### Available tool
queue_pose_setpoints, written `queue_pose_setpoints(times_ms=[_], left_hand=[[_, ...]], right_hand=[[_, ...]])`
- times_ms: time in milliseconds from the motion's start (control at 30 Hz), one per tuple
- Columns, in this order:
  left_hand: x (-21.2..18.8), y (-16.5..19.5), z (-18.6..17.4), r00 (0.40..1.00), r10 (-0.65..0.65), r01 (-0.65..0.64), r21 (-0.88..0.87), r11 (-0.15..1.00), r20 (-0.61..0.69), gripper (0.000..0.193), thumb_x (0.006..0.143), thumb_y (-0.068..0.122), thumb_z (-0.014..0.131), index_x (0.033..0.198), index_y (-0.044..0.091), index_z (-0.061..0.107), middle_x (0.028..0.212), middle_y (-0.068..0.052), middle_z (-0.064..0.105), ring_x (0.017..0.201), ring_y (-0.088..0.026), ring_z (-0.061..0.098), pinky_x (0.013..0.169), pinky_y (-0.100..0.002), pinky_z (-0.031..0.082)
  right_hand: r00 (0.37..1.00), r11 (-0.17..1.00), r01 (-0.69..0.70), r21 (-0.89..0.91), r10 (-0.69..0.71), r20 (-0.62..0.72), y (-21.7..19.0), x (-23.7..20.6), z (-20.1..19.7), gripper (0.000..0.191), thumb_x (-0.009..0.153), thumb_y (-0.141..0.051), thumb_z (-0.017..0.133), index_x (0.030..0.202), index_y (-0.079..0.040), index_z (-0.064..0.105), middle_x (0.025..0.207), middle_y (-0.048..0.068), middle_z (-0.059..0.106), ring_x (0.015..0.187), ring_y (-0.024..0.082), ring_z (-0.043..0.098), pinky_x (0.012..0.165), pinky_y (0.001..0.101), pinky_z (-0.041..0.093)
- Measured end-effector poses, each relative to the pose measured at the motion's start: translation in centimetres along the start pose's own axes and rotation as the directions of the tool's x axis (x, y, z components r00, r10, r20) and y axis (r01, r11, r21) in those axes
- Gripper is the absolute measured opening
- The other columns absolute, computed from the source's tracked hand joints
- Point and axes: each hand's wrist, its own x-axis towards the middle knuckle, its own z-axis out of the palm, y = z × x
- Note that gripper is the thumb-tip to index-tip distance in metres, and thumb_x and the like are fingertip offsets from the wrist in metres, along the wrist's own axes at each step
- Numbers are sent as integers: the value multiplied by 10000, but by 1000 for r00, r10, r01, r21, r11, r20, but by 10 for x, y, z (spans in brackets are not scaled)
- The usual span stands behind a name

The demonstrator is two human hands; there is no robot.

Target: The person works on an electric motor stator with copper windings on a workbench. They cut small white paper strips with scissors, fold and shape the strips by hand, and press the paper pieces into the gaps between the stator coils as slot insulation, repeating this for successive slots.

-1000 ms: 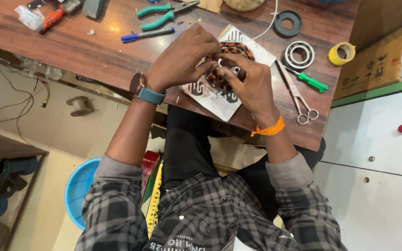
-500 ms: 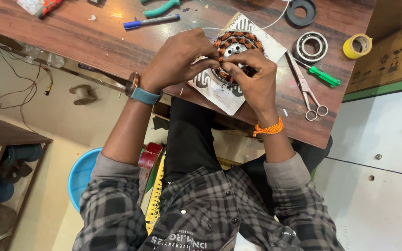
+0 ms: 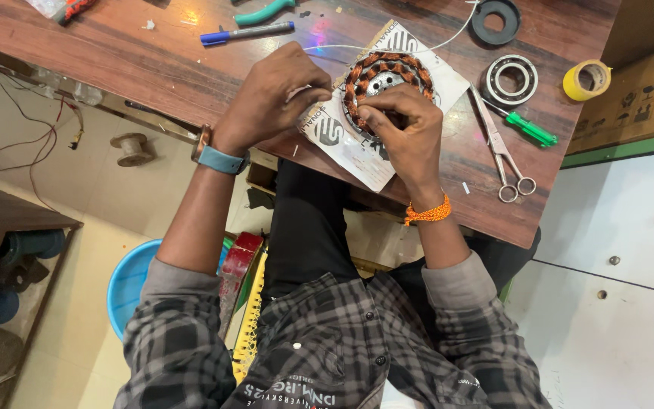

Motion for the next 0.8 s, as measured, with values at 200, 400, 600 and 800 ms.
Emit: queue_pose_setpoints(times_ms=[200,400,600,800], left_hand=[[-15,-13,-8,991,-87,91,34,995,-106,131,989,126,811,987,63,697,916,-46,693,865,-243,614,798,-393,494],[-35,-20,-26,981,-165,175,103,979,-102,186,942,193,849,1010,80,716,956,-40,695,929,-244,605,804,-383,484],[-28,-27,-9,981,-191,189,243,951,-15,256,902,189,860,1123,101,766,1053,-18,675,1030,-243,534,924,-381,462],[-15,-27,2,992,-123,109,350,930,17,228,831,209,858,1050,160,813,1081,10,633,1047,-239,492,936,-373,457]], right_hand=[[997,998,-37,58,41,-60,4,-1,-1,111,954,-100,807,1009,-8,780,946,41,707,850,99,645,768,239,523],[995,994,-39,102,48,-92,5,-3,-4,137,957,-108,818,1037,-3,782,956,34,682,857,85,623,764,223,498],[996,996,-9,87,16,-85,4,-3,-2,145,953,-107,834,1039,-2,782,956,36,681,868,92,627,772,224,511],[995,990,-62,128,72,-75,4,-3,-3,156,945,-112,831,1042,-1,779,952,30,672,843,76,626,751,210,514]])
